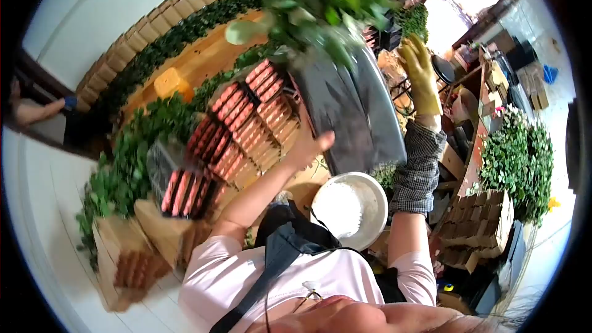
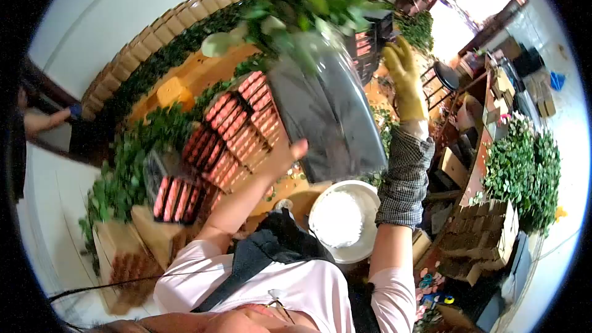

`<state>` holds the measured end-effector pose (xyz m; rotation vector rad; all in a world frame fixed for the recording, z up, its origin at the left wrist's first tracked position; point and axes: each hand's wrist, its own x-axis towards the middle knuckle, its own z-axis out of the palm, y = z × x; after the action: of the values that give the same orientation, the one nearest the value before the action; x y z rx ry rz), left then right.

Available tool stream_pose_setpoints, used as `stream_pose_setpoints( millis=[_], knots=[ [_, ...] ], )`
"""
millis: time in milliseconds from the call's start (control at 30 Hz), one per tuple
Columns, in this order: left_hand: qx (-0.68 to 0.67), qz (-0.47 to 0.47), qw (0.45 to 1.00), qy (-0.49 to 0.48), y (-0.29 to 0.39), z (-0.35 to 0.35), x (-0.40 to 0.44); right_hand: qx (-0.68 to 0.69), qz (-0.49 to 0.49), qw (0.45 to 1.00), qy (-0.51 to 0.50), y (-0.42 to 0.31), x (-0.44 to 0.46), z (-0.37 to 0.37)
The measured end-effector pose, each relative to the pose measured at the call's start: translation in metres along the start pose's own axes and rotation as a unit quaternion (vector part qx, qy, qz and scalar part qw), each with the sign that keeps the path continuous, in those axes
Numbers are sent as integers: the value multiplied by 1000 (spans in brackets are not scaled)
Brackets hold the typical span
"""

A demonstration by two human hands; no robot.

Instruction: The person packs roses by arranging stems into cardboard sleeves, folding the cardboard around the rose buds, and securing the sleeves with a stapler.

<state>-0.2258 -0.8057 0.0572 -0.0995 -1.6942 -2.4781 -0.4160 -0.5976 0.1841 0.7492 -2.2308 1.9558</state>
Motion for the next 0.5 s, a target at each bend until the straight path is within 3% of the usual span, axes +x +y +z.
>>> stream_pose_setpoints(
  millis=[33, 100, 133, 167, 233, 267, 333, 367, 433, 500],
  knots=[
    [-36, -26, 999, 29, 7, -2, 32, 35, 6, 995, 96, -10, 4, -5],
    [-59, 3, 997, 55, 14, -9, 109, 135, 7, 977, 166, 3, -22, -22],
    [-59, 22, 995, 79, 6, -16, 152, -143, -83, 976, 143, 42, -46, -41],
    [-60, 42, 992, 101, -6, -24, 194, -19, 46, 989, 139, 33, -70, -35],
    [-66, -74, 976, 193, -43, -46, 273, 45, 195, 964, 176, 108, -154, -51],
    [-78, -125, 965, 217, -72, -64, 317, 134, 273, 925, 227, 126, -204, -47],
    [-128, -230, 943, 204, -117, -88, 377, 186, 365, 853, 325, 149, -301, -31],
    [-124, -299, 925, 201, -128, -87, 378, 177, 386, 822, 379, 173, -359, -26],
    [-93, -429, 880, 183, -152, -87, 373, 28, 487, 758, 432, 204, -462, -10],
    [-38, -381, 915, 129, -146, -77, 365, -83, 513, 704, 484, 218, -555, 19]
  ],
)
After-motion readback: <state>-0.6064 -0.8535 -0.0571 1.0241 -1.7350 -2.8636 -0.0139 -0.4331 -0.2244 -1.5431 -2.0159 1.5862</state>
